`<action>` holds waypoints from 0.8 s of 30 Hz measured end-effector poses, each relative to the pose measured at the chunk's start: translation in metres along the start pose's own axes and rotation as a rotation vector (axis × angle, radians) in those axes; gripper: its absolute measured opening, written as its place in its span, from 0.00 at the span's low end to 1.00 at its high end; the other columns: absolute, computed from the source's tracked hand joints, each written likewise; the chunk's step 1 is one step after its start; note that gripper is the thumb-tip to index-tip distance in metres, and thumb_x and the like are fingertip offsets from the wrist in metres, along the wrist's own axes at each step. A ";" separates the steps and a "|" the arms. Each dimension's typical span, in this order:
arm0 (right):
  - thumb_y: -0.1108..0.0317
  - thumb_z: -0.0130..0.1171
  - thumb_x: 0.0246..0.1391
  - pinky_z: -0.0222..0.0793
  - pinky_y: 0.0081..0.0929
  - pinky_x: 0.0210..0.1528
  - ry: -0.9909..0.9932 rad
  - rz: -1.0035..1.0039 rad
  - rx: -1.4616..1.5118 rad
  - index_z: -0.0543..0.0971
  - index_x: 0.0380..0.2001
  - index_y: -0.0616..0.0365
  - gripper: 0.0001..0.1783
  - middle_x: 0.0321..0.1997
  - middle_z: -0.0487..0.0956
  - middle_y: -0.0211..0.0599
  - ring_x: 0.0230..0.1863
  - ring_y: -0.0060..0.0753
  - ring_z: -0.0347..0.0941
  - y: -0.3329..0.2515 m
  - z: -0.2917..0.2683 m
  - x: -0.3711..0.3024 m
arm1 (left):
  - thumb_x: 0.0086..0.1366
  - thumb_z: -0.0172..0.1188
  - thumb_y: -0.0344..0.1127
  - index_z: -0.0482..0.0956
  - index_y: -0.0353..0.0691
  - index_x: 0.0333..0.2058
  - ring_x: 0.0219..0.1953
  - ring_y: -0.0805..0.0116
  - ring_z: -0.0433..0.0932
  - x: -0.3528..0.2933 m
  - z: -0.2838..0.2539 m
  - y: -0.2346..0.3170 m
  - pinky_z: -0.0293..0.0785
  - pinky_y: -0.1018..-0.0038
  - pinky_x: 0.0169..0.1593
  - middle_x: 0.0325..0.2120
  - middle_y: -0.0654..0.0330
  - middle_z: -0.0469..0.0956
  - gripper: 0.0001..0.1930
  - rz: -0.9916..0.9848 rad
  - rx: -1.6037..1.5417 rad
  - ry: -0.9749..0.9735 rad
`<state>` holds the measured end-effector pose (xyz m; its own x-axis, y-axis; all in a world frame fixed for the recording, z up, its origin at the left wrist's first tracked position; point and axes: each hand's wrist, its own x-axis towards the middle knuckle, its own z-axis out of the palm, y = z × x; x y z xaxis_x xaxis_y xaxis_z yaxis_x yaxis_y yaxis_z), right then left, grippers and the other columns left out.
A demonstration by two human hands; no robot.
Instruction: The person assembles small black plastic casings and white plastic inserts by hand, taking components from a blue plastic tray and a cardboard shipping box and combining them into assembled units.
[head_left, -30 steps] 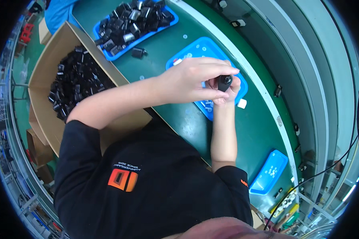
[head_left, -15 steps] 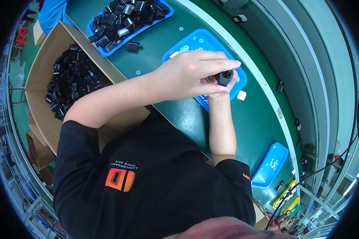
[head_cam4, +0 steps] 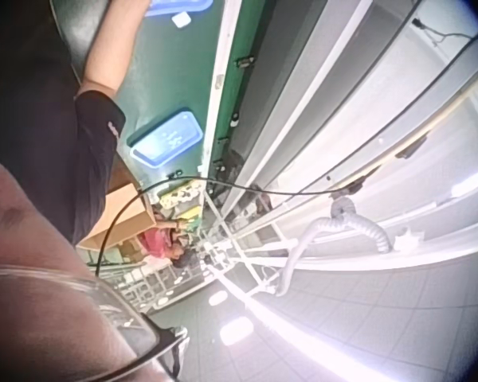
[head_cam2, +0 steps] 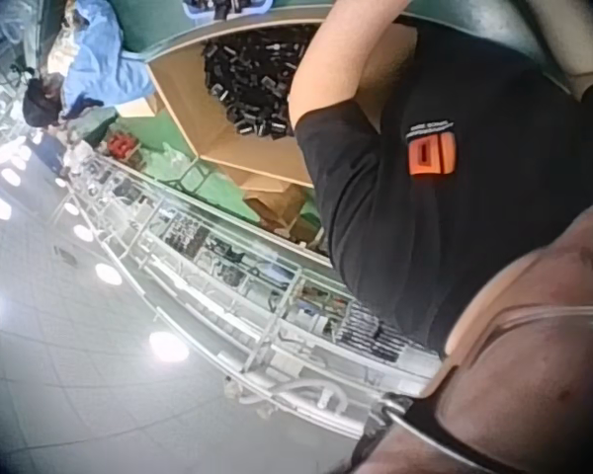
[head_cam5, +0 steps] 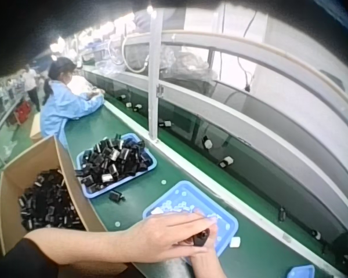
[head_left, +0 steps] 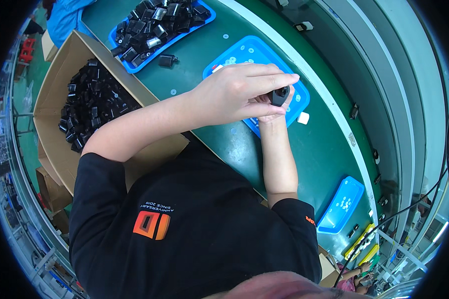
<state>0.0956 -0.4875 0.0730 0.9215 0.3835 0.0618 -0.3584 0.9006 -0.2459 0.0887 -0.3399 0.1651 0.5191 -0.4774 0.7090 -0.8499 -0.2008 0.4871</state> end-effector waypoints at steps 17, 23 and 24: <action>0.48 0.61 0.40 0.59 0.33 0.57 0.038 -0.511 -0.880 0.67 0.54 0.59 0.39 0.57 0.66 0.41 0.52 0.34 0.65 -0.017 0.015 0.007 | 0.51 0.72 0.34 0.78 0.37 0.52 0.43 0.58 0.78 -0.003 -0.005 -0.024 0.73 0.65 0.49 0.43 0.56 0.81 0.28 0.033 0.037 -0.027; 0.70 0.67 0.41 0.64 0.32 0.58 -0.001 -0.223 -0.990 0.71 0.55 0.66 0.35 0.52 0.75 0.41 0.54 0.34 0.70 -0.029 0.036 -0.006 | 0.47 0.73 0.34 0.73 0.36 0.57 0.52 0.55 0.71 -0.007 -0.010 -0.034 0.65 0.62 0.56 0.52 0.53 0.76 0.36 0.080 0.169 -0.137; 0.74 0.65 0.41 0.66 0.33 0.59 -0.036 -0.197 -0.821 0.70 0.57 0.67 0.35 0.53 0.75 0.43 0.55 0.36 0.72 -0.028 0.023 -0.006 | 0.48 0.72 0.37 0.65 0.35 0.61 0.56 0.52 0.66 -0.008 -0.006 -0.029 0.61 0.60 0.60 0.57 0.49 0.69 0.42 -0.007 0.150 -0.060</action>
<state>0.0968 -0.5103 0.1021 0.9453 0.2538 0.2050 0.0444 0.5223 -0.8516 0.1095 -0.3255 0.1486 0.5224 -0.5249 0.6720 -0.8527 -0.3278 0.4068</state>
